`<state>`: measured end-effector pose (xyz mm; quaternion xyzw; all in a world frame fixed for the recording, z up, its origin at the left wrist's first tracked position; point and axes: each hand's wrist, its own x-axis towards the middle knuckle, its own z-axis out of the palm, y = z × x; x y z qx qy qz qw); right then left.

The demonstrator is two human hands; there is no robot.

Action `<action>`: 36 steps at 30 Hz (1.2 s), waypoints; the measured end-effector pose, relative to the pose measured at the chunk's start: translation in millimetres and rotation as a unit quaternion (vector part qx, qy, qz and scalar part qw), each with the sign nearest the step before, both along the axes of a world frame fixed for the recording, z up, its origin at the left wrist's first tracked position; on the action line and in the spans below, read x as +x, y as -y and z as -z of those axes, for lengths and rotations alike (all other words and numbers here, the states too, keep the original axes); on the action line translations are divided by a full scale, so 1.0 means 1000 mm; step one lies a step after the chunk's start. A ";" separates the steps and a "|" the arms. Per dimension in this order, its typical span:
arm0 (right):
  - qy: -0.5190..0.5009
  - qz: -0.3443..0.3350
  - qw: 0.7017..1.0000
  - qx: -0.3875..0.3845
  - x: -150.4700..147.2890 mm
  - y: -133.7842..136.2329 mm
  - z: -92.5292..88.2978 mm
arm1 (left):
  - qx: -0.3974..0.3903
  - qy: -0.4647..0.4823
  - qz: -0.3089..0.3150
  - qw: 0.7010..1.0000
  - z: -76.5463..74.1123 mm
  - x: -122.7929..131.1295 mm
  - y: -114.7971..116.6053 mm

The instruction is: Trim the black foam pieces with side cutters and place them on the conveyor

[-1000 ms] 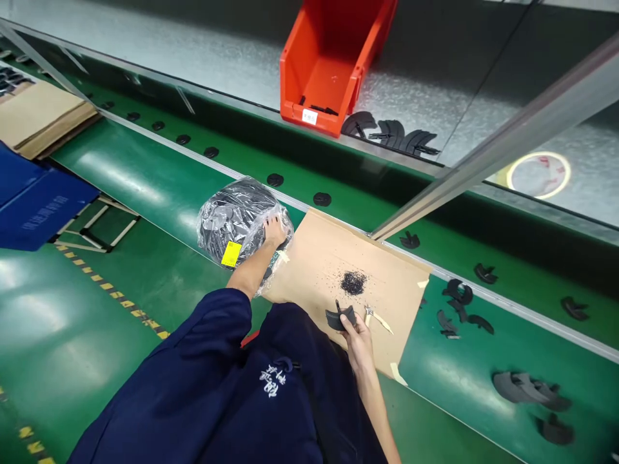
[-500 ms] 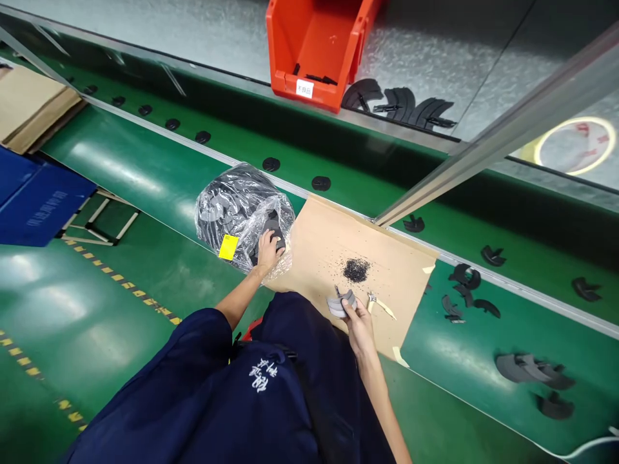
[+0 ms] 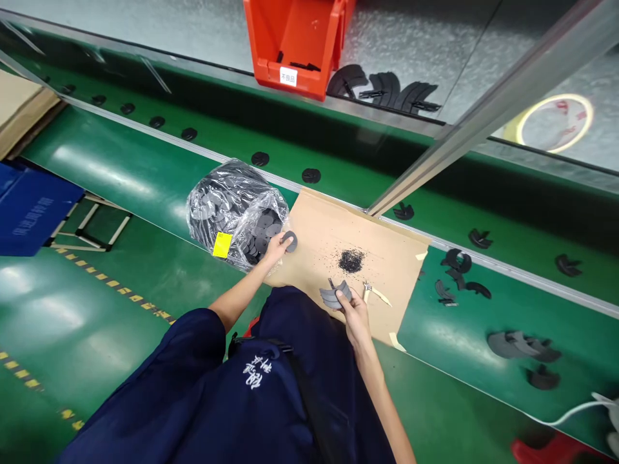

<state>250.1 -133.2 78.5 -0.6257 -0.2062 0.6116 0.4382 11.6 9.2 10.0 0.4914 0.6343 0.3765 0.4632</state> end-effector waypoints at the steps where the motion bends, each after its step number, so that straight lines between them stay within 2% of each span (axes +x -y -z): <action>1: 0.006 -0.002 1.000 0.006 0.000 0.001 -0.001 | -0.006 0.022 0.007 1.000 -0.005 0.007 0.001; 6: 0.029 0.013 0.999 0.042 0.001 0.002 -0.012 | -0.021 0.101 0.071 0.992 -0.042 0.030 0.026; 10: 0.007 -0.026 0.997 0.069 -0.002 0.001 -0.028 | -0.010 0.162 0.204 0.965 -0.079 0.046 0.054; 12: -0.004 -0.049 0.995 0.083 -0.003 0.000 -0.037 | 0.032 0.124 0.265 0.956 -0.094 0.052 0.063; 15: 0.010 -0.056 0.994 0.098 -0.003 0.001 -0.049 | 0.131 0.027 0.314 0.940 -0.110 0.058 0.069; 19: 0.038 -0.037 0.993 0.104 -0.002 0.003 -0.056 | 0.209 -0.030 0.342 0.916 -0.120 0.062 0.070; 23: 0.047 -0.015 0.993 0.111 -0.005 0.004 -0.056 | 0.239 -0.063 0.328 0.912 -0.125 0.064 0.076; 27: 0.053 -0.003 0.991 0.121 -0.010 0.005 -0.056 | 0.248 -0.100 0.311 0.912 -0.130 0.063 0.082; 36: 0.071 -0.013 0.990 0.122 -0.011 0.007 -0.060 | 0.241 -0.087 0.345 0.903 -0.130 0.062 0.080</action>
